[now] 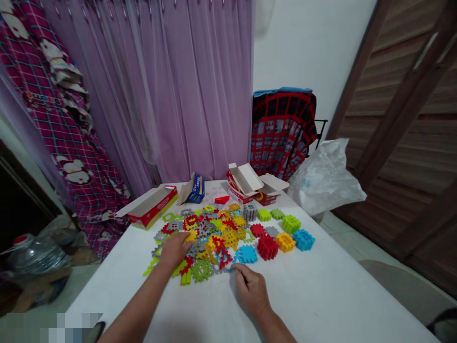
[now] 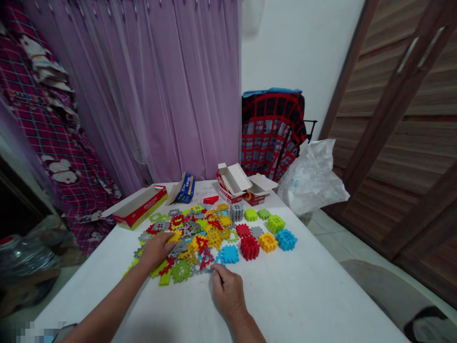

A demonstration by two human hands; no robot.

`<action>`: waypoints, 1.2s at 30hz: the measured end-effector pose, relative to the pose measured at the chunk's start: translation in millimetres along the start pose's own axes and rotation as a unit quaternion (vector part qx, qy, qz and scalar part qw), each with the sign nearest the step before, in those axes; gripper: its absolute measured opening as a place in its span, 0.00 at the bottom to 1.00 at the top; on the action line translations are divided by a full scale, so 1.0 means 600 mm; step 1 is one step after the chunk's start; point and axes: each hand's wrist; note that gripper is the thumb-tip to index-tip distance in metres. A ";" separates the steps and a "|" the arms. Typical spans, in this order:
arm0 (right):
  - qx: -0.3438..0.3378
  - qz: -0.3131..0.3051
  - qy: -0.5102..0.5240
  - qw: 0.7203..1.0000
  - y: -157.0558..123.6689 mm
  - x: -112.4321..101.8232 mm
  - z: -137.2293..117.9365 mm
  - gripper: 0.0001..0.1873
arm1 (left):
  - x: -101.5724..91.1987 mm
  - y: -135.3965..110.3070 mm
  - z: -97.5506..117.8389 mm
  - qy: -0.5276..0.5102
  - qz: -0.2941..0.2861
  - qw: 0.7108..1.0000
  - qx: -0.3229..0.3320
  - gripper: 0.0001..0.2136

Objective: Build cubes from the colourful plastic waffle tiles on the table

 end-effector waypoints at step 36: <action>0.196 -0.184 -0.276 0.923 0.251 0.129 -0.051 0.25 | 0.083 -0.114 0.010 0.009 0.138 0.990 0.010 0.30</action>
Point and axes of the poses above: each hand's wrist, its own y-axis towards the middle knuckle, its own x-axis out of the palm, z = x × y, and after that the axes turned 2 degrees about z, right-handed
